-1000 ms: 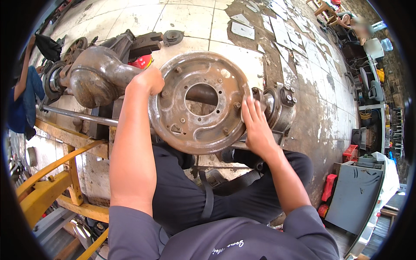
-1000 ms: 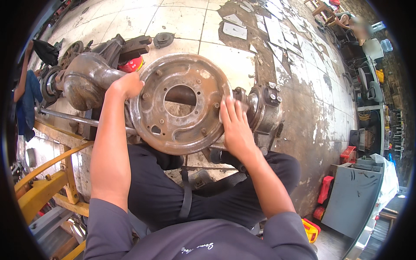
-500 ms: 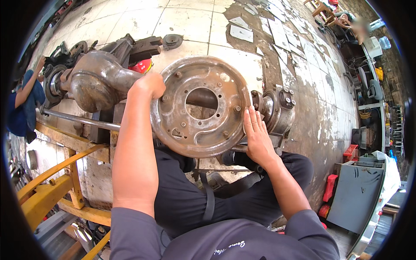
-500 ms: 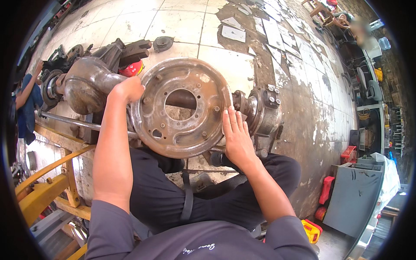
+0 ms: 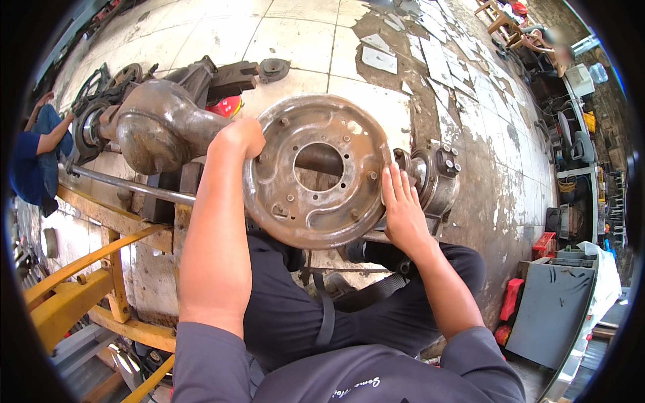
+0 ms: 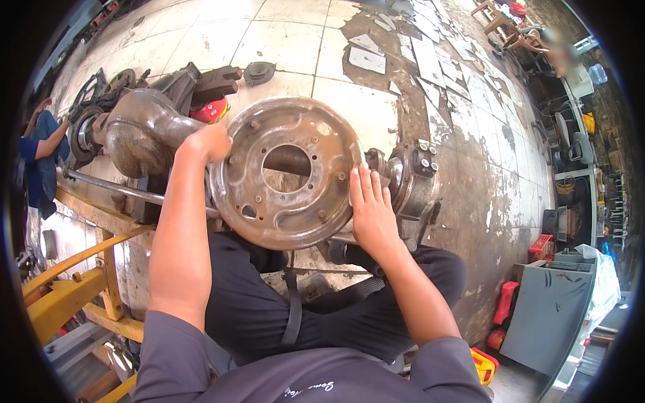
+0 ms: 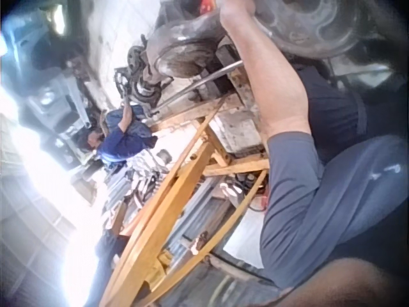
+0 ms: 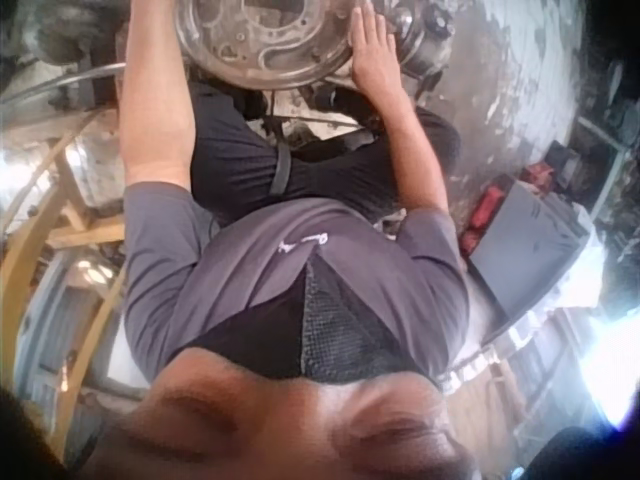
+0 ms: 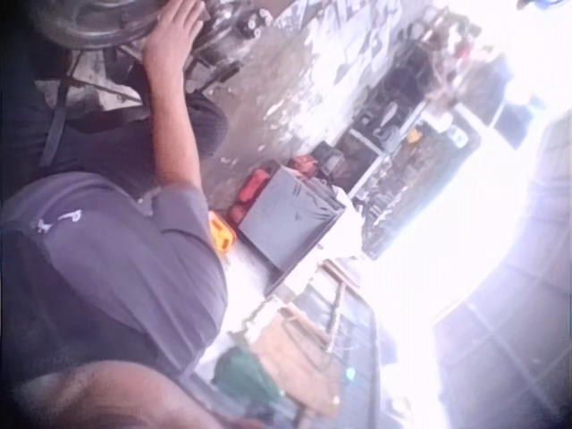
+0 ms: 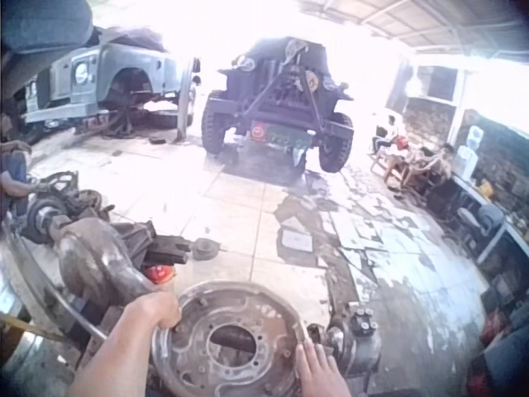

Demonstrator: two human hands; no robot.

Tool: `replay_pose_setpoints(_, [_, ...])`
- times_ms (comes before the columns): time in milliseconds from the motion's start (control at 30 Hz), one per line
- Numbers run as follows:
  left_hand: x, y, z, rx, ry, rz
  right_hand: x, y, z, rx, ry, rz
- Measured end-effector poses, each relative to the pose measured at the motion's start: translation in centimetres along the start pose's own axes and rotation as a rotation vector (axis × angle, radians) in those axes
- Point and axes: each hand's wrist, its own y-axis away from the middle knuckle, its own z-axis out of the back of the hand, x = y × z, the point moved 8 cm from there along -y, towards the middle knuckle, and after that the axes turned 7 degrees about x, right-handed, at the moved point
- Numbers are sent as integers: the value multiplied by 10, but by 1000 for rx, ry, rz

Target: The person sands the surface of a brake drum using a sanding block, moving the block in circular and back-and-forth motions across the metal surface. The person holds the drum steady with one hand while sanding with the other.

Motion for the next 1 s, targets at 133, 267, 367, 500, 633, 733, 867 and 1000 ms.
replay_pose_setpoints(133, [-15,-3,-2,0,-82,-95,-21,-27,6,-10,11,-36])
replay_pose_setpoints(267, [1,-7,-8,22,0,-31,1,5,-3,7,-5,6])
replay_pose_setpoints(367, [11,-26,-18,74,-49,8,2,7,-5,11,-15,2])
replay_pose_setpoints(500, [-4,-5,-7,43,-72,-53,-23,-33,7,16,-26,-33])
replay_pose_setpoints(633, [-4,-6,-8,42,-128,-107,-16,-22,4,17,-57,-24])
replay_pose_setpoints(733, [5,-19,-16,76,-172,-91,4,18,-11,24,-110,21])
replay_pose_setpoints(867, [14,-19,-15,79,-51,36,-2,1,-4,24,-96,-19])
replay_pose_setpoints(1000, [-11,-3,-5,88,-139,-42,-22,-32,7,30,-78,-52])
